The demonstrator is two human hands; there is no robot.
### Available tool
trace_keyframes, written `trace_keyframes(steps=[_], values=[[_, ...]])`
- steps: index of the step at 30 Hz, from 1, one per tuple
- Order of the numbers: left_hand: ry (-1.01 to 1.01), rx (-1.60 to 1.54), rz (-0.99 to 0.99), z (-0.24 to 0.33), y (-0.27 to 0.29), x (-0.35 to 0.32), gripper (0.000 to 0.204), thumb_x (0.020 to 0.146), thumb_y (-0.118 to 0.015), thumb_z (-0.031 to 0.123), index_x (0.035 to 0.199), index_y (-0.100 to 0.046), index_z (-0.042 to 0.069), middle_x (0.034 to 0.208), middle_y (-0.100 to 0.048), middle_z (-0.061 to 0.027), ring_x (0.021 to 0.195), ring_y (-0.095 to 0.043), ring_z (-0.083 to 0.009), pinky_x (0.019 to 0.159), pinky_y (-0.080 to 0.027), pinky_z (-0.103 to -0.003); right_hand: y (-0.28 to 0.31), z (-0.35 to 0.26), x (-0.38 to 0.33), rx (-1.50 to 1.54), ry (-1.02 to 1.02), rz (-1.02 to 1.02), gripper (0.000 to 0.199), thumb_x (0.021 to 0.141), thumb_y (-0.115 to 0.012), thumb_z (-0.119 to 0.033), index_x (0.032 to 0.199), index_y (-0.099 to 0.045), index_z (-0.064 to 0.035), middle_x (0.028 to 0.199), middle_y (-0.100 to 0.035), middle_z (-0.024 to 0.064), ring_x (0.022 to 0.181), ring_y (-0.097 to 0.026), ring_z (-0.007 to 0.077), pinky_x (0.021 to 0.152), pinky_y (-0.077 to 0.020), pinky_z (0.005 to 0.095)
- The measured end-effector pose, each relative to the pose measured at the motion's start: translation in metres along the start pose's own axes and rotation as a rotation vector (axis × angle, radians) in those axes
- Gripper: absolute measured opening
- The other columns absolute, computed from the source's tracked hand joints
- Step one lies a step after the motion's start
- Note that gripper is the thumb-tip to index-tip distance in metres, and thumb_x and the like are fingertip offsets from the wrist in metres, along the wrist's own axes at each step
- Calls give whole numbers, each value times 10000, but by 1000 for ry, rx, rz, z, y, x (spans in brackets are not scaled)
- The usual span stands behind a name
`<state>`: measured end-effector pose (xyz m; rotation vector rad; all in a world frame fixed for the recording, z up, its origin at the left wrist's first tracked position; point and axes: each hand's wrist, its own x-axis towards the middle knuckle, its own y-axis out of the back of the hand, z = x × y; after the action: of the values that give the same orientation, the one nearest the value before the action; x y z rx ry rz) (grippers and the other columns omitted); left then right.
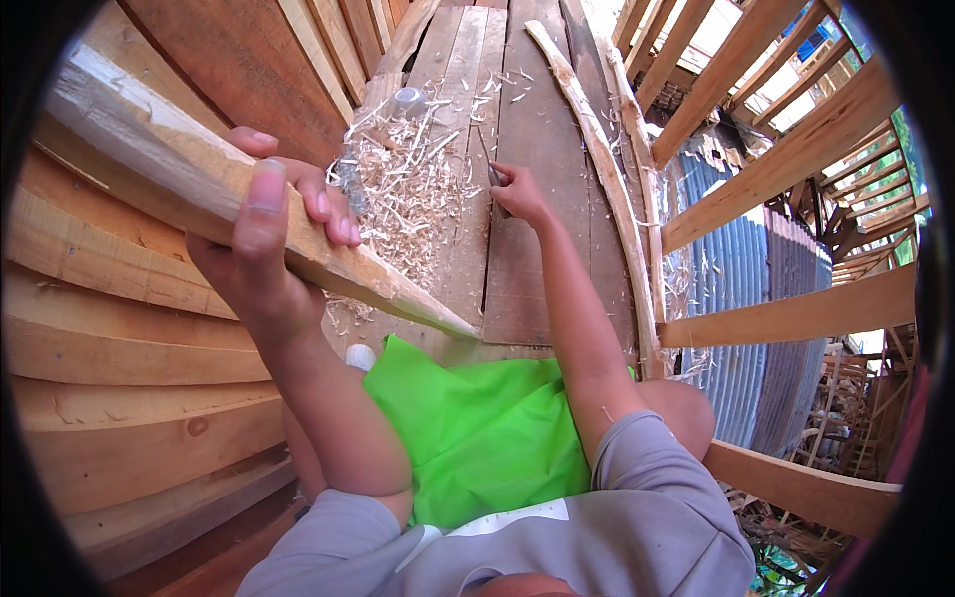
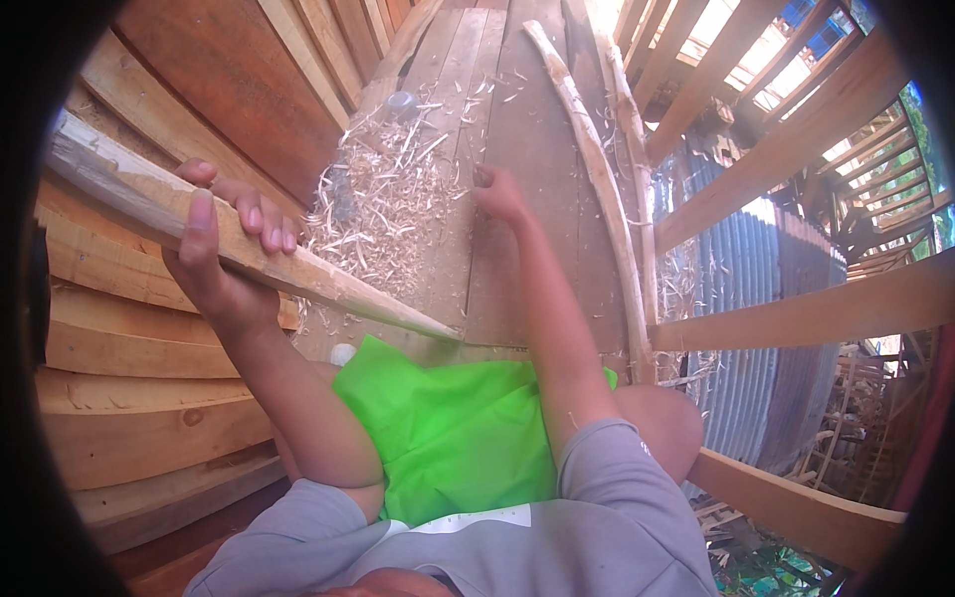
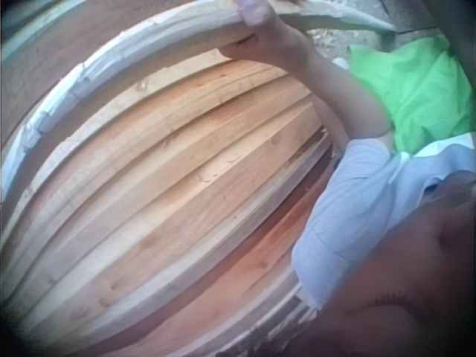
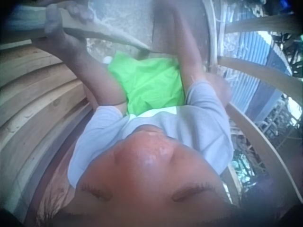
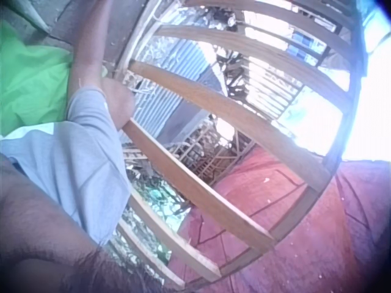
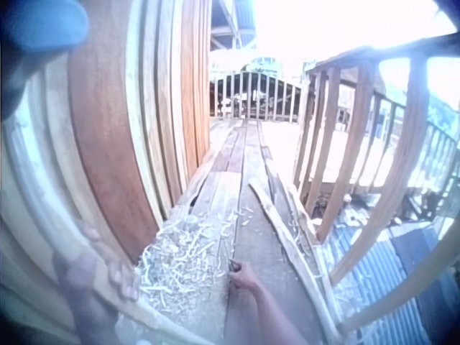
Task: The person carves a long, curved piece of wood using a knife. They hold the wood with their left hand and use the knife in their right hand to shave off thin layers, creating wood shavings.
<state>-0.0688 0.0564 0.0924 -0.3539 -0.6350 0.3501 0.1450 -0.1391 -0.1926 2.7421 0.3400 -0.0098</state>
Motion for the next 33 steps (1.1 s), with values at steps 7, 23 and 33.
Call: trace_keyframes(steps=[7,23,33], values=[[-4,2,3,1,-1,1,306,858,-586,154,1082,-493,-33,618,-503,-97,470,-488,-171,460,-451,-312,18,-48,-17,-510,-251,-430,475,723,-635,-77,1188,-621,20,677,-635,70,578,-633,170,472,-504,317],[-1,0,6,2,-2,-1,245,853,-601,125,1026,-522,-30,619,-512,-98,472,-510,-174,467,-449,-303,4,-62,-32,-229,-313,-455,234,764,-595,-7,923,-600,164,730,-645,189,598,-686,281,471,-578,377],[-4,-13,3,1,-2,0,227,861,-613,122,1021,-535,-20,628,-525,-97,481,-519,-174,458,-449,-296,-8,-70,-32,-405,-311,-750,183,771,-565,-13,762,-573,170,724,-642,242,585,-688,328,514,-600,377]])
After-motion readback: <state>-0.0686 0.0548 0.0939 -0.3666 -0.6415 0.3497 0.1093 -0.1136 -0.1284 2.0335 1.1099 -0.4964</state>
